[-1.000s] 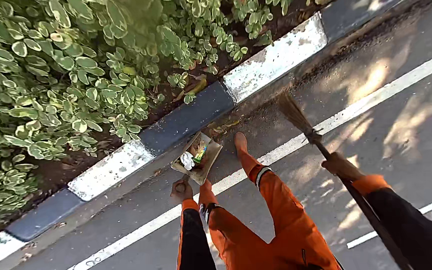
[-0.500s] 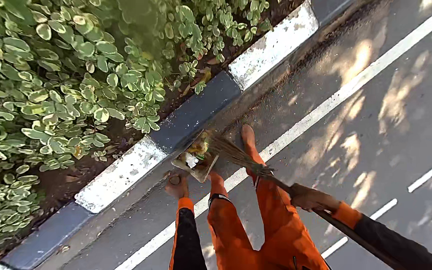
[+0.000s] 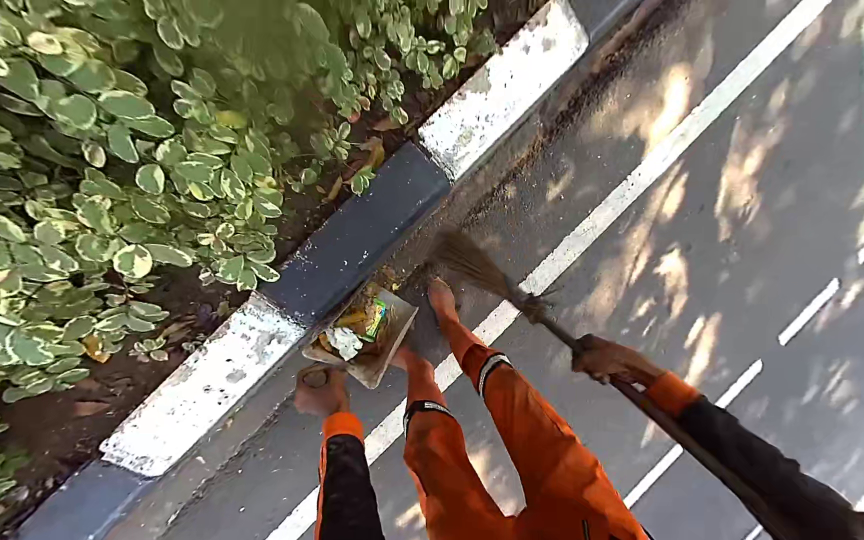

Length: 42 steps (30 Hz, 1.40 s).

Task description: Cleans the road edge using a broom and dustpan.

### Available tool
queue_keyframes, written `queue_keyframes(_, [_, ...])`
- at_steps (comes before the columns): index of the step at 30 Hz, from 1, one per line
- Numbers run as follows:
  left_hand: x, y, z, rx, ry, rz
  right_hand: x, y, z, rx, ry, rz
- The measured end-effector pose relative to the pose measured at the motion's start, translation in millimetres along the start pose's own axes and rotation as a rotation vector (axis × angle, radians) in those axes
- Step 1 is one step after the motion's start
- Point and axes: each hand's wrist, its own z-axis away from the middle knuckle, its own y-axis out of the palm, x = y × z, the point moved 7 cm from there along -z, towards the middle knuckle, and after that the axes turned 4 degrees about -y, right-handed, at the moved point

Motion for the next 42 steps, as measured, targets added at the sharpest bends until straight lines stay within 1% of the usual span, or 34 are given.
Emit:
queue_keyframes(1, [1, 1, 1, -0.001, -0.001, 0.001, -8, -36, 3, -0.113, 0.017, 0.005])
queue_keyframes(3, [-1, 3, 2, -0.008, -0.001, 0.003, -10, -112, -13, -0.384, 0.064, 0.181])
queue_keyframes(5, [-5, 6, 0, -0.019, 0.004, 0.006, 4, -171, -56, -0.558, 0.105, 0.312])
queue_keyframes(6, [-6, 6, 1, -0.015, -0.001, 0.002, 10, -185, -83, -0.614, 0.093, 0.316])
queue_keyframes(7, [-6, 7, 3, -0.023, 0.000, -0.003, 18, -185, -109, -0.613, 0.061, 0.319])
queue_keyframes(8, [-9, 9, 1, -0.036, 0.003, 0.005, 34, -171, -127, -0.563, 0.023, 0.348])
queue_keyframes(9, [-11, 12, -1, -0.053, 0.007, 0.014, 52, -147, -134, -0.481, -0.026, 0.402])
queue_keyframes(10, [-10, 13, 0, -0.057, -0.002, 0.008, 59, -116, -128, -0.386, -0.055, 0.468])
queue_keyframes(11, [-9, 12, 2, -0.057, -0.011, -0.005, 55, -88, -108, -0.295, -0.060, 0.520])
queue_keyframes(12, [-12, 12, 1, -0.052, -0.016, -0.016, 47, -72, -82, -0.232, -0.046, 0.533])
queue_keyframes(13, [-17, 10, 0, -0.053, -0.011, -0.020, 37, -68, -56, -0.174, -0.020, 0.527])
queue_keyframes(15, [-25, 9, -4, -0.054, -0.015, -0.040, 18, -72, -12, -0.046, 0.033, 0.365])
queue_keyframes(16, [-26, 8, -5, -0.047, -0.027, -0.058, 12, -79, 3, -0.042, 0.048, 0.291])
queue_keyframes(17, [-26, 7, -5, -0.035, -0.040, -0.080, 9, -89, 12, -0.111, 0.044, 0.269])
queue_keyframes(18, [-25, 7, -6, -0.029, -0.050, -0.093, 13, -102, 13, -0.216, 0.029, 0.305])
queue_keyframes(20, [-27, 9, -11, -0.037, -0.057, -0.104, 48, -121, -12, -0.422, 0.009, 0.455])
queue_keyframes(21, [-26, 9, -12, -0.036, -0.072, -0.111, 69, -116, -34, -0.469, -0.004, 0.493])
queue_keyframes(22, [-24, 8, -12, -0.033, -0.087, -0.116, 87, -99, -62, -0.477, -0.017, 0.517])
queue_keyframes(23, [-20, 7, -14, -0.033, -0.098, -0.120, 100, -71, -91, -0.468, -0.036, 0.540])
queue_keyframes(24, [-17, 5, -17, -0.034, -0.104, -0.114, 112, -31, -117, -0.415, -0.071, 0.568])
queue_keyframes(25, [-13, 2, -20, -0.041, -0.097, -0.093, 125, 21, -132, -0.318, -0.109, 0.595])
queue_keyframes(27, [10, -8, -26, -0.054, -0.063, -0.029, 138, 138, -129, -0.156, -0.164, 0.628])
queue_keyframes(28, [29, -14, -27, -0.063, -0.040, 0.009, 133, 188, -118, -0.095, -0.164, 0.648])
queue_keyframes(29, [48, -21, -30, -0.066, -0.013, 0.053, 127, 227, -103, -0.049, -0.149, 0.659])
queue_keyframes(30, [64, -27, -37, -0.065, 0.012, 0.097, 123, 253, -88, -0.019, -0.146, 0.683])
queue_keyframes(31, [83, -34, -40, -0.062, 0.022, 0.117, 113, 270, -70, 0.011, -0.149, 0.703])
queue_keyframes(32, [105, -42, -41, -0.061, 0.023, 0.119, 98, 281, -50, 0.047, -0.154, 0.707])
queue_keyframes(34, [133, -56, -48, -0.057, 0.037, 0.131, 63, 284, -21, 0.119, -0.166, 0.652])
queue_keyframes(36, [156, -72, -57, -0.057, 0.075, 0.114, 20, 281, 19, 0.162, -0.105, 0.424])
queue_keyframes(37, [163, -79, -60, -0.054, 0.081, 0.097, -2, 275, 35, 0.139, -0.059, 0.310])
queue_keyframes(39, [175, -87, -63, -0.040, 0.080, 0.070, -43, 256, 52, 0.003, 0.018, 0.182])
queue_keyframes(40, [177, -89, -65, -0.031, 0.076, 0.060, -54, 245, 50, -0.110, 0.050, 0.207])
queue_keyframes(41, [176, -90, -67, -0.017, 0.070, 0.043, -56, 238, 40, -0.222, 0.086, 0.275])
queue_keyframes(42, [175, -90, -69, 0.001, 0.063, 0.019, -52, 240, 22, -0.297, 0.114, 0.299])
